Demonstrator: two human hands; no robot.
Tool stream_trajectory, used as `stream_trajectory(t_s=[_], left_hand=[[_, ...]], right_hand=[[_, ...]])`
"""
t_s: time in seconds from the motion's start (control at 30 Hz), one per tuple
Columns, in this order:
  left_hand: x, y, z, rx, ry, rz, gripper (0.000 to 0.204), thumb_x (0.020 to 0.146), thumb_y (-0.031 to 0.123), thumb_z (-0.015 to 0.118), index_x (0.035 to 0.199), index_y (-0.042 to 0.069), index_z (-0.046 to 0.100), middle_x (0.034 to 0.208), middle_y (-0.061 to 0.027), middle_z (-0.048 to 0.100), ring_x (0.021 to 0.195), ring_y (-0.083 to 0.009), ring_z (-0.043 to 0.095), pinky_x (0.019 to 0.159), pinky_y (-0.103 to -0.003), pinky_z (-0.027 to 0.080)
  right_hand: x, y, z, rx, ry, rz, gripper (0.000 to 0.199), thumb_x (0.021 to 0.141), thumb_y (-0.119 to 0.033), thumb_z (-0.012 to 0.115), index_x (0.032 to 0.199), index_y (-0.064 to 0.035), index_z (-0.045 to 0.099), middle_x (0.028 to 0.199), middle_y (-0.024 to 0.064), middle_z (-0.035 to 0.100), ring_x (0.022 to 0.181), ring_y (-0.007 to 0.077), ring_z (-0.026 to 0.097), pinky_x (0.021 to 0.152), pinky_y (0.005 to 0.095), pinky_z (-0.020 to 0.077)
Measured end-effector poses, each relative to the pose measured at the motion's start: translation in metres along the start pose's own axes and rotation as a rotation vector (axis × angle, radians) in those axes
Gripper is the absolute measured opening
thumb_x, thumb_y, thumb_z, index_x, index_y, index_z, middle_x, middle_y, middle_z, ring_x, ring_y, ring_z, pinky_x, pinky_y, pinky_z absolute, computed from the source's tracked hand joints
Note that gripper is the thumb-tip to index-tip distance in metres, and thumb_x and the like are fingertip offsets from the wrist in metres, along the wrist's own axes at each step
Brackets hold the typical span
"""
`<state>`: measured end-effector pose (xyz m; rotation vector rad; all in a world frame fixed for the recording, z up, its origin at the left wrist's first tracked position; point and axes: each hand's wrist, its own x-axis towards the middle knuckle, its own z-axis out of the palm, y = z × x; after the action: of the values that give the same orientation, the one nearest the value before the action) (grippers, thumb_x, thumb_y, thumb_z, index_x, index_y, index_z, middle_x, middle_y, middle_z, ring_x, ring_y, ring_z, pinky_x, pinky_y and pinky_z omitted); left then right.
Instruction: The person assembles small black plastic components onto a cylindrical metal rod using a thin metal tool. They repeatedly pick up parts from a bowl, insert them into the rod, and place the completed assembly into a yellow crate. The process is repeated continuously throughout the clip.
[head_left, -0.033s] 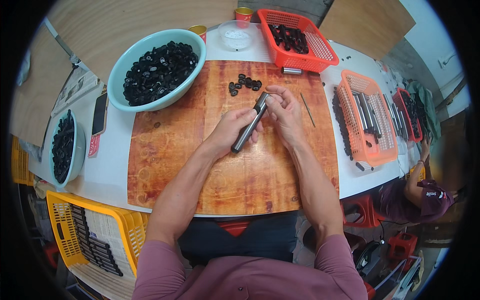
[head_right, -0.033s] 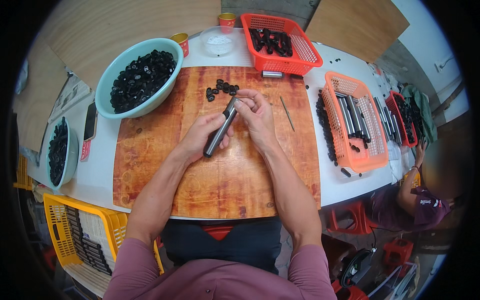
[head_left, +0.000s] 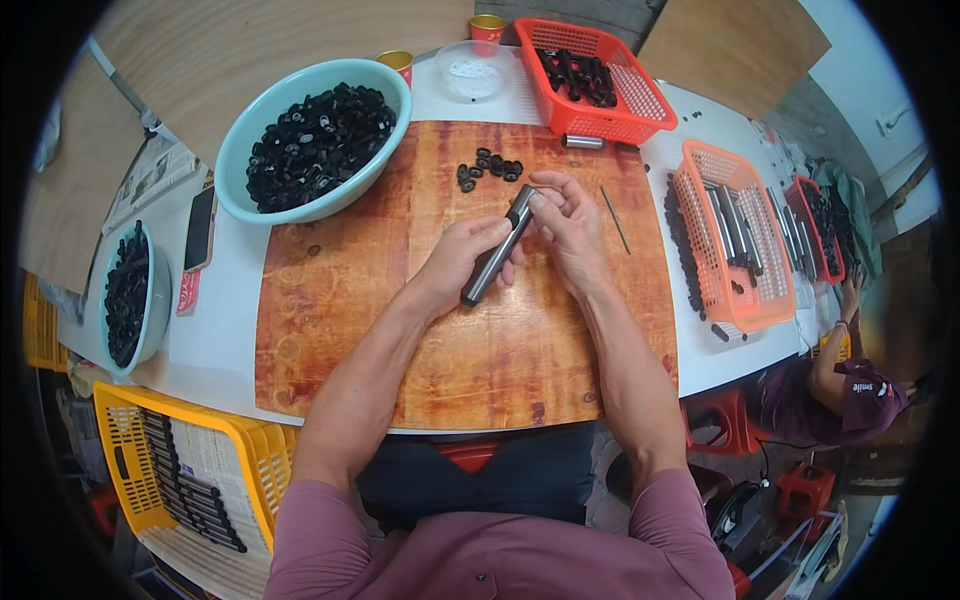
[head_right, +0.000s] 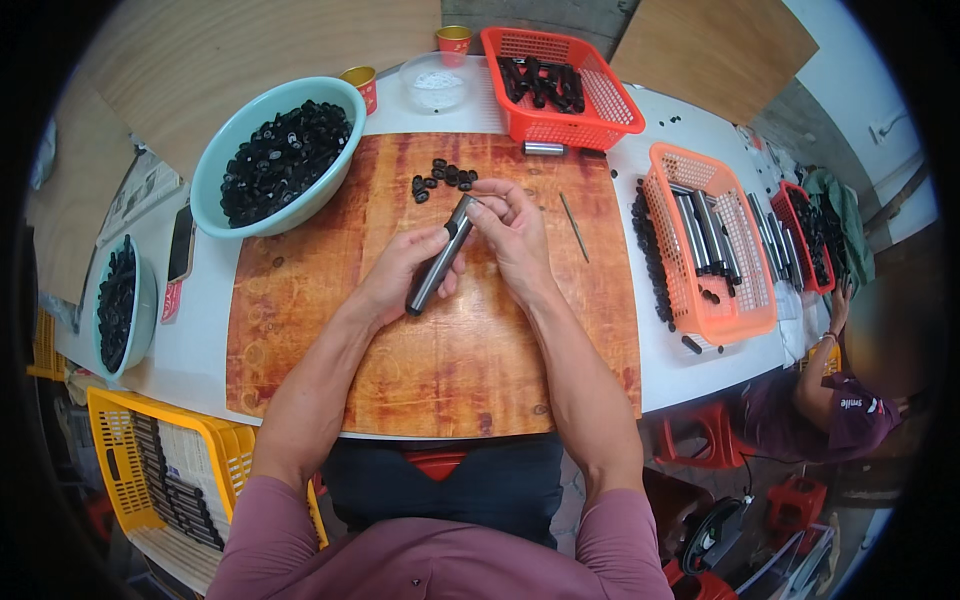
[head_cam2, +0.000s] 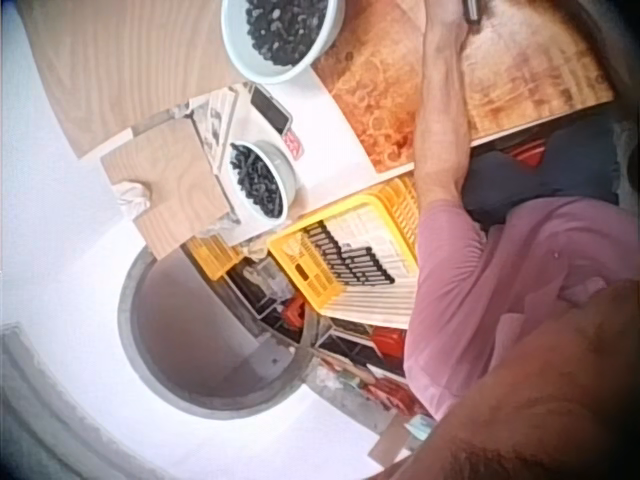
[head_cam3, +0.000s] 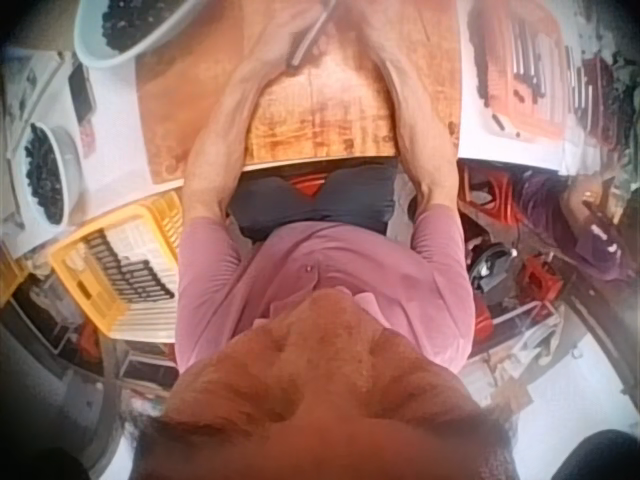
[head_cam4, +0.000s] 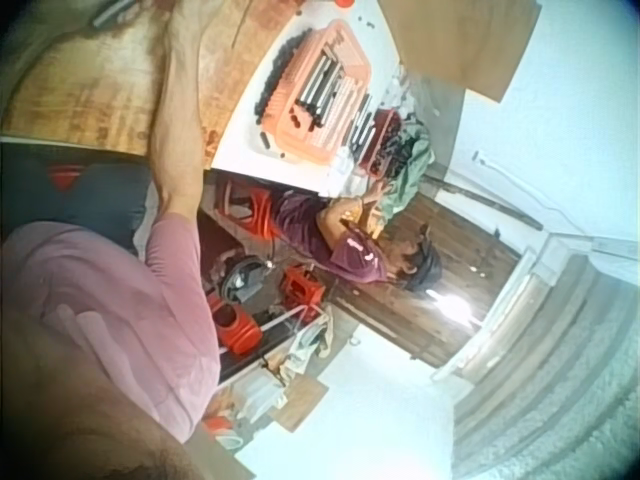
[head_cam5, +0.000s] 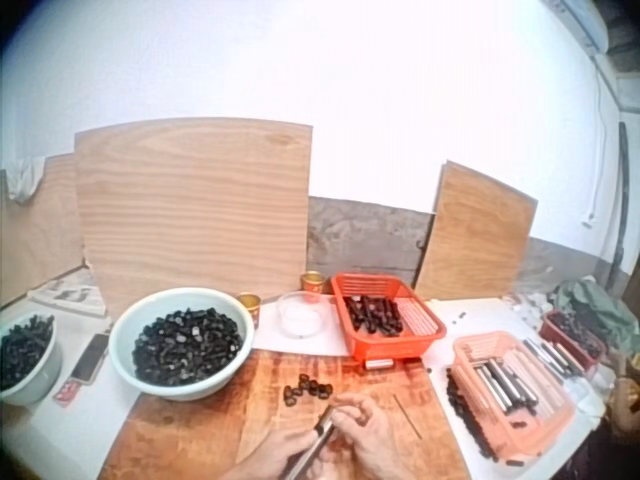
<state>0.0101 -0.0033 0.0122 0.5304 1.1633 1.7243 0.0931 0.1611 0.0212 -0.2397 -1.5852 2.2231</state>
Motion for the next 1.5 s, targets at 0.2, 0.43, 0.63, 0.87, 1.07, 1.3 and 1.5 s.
stream_trajectory(t_s=[0.2,0.43,0.63,0.87,1.07,1.3,1.5], left_hand=[[-0.005,0.010,0.000,-0.019,0.031,-0.080,0.042,0.103,0.039,0.049,0.107,-0.001,0.062,0.074,-0.0053,0.063,0.055,-0.0120,0.059,0.049,-0.024,0.048],[-0.007,0.013,-0.003,0.058,0.033,-0.141,0.046,0.105,0.044,0.045,0.096,0.001,0.061,0.067,-0.0055,0.060,0.046,-0.0123,0.054,0.043,-0.024,0.044],[-0.009,0.012,-0.004,0.090,0.030,-0.133,0.045,0.106,0.043,0.046,0.095,0.002,0.061,0.065,-0.0044,0.060,0.044,-0.0113,0.055,0.041,-0.023,0.044],[-0.008,0.010,-0.003,0.233,0.044,-0.072,0.042,0.107,0.041,0.048,0.103,0.001,0.062,0.072,-0.0055,0.064,0.051,-0.0098,0.058,0.046,-0.022,0.046],[-0.007,0.007,-0.015,0.330,-0.094,0.071,0.037,0.107,0.035,0.050,0.116,-0.001,0.060,0.089,-0.0064,0.067,0.069,-0.0071,0.063,0.059,-0.022,0.049],[-0.013,0.003,-0.001,1.287,0.295,0.518,0.026,0.097,0.021,0.063,0.112,0.000,0.057,0.091,-0.0170,0.065,0.079,-0.0368,0.064,0.072,-0.047,0.052],[-0.012,0.005,0.000,1.552,0.281,0.601,0.030,0.092,0.015,0.067,0.116,0.001,0.057,0.103,-0.0181,0.062,0.095,-0.0375,0.061,0.081,-0.047,0.050]], right_hand=[[-0.001,0.002,0.003,-0.026,-0.059,-0.009,0.034,0.095,-0.009,0.070,0.124,-0.0002,0.055,0.098,0.0052,0.069,0.086,0.0093,0.063,0.077,0.0236,0.0502],[-0.001,0.002,0.003,-0.130,-0.095,-0.052,0.034,0.094,-0.007,0.070,0.123,0.0017,0.056,0.098,0.0063,0.069,0.091,0.0098,0.064,0.083,0.0256,0.0499],[-0.002,0.003,0.003,-0.133,-0.116,-0.035,0.031,0.094,-0.006,0.069,0.121,0.0017,0.057,0.099,0.0066,0.069,0.092,0.0100,0.064,0.083,0.0256,0.0497],[-0.004,-0.003,0.000,-0.055,-0.090,0.007,0.031,0.095,-0.006,0.067,0.122,0.0009,0.056,0.100,0.0052,0.068,0.092,0.0094,0.063,0.083,0.0246,0.0493],[-0.006,-0.008,0.002,-0.012,-0.100,0.006,0.030,0.096,-0.009,0.066,0.123,-0.0005,0.056,0.102,0.0033,0.067,0.089,0.0081,0.061,0.077,0.0231,0.0477],[0.003,-0.004,-0.011,-0.283,-0.074,0.011,0.024,0.095,-0.010,0.067,0.117,0.0003,0.065,0.097,0.0024,0.067,0.083,0.0071,0.059,0.073,0.0234,0.0473],[0.006,0.004,-0.018,-0.449,-0.046,0.057,0.023,0.093,-0.009,0.067,0.113,0.0032,0.068,0.096,0.0059,0.070,0.083,0.0105,0.061,0.073,0.0263,0.0496]])
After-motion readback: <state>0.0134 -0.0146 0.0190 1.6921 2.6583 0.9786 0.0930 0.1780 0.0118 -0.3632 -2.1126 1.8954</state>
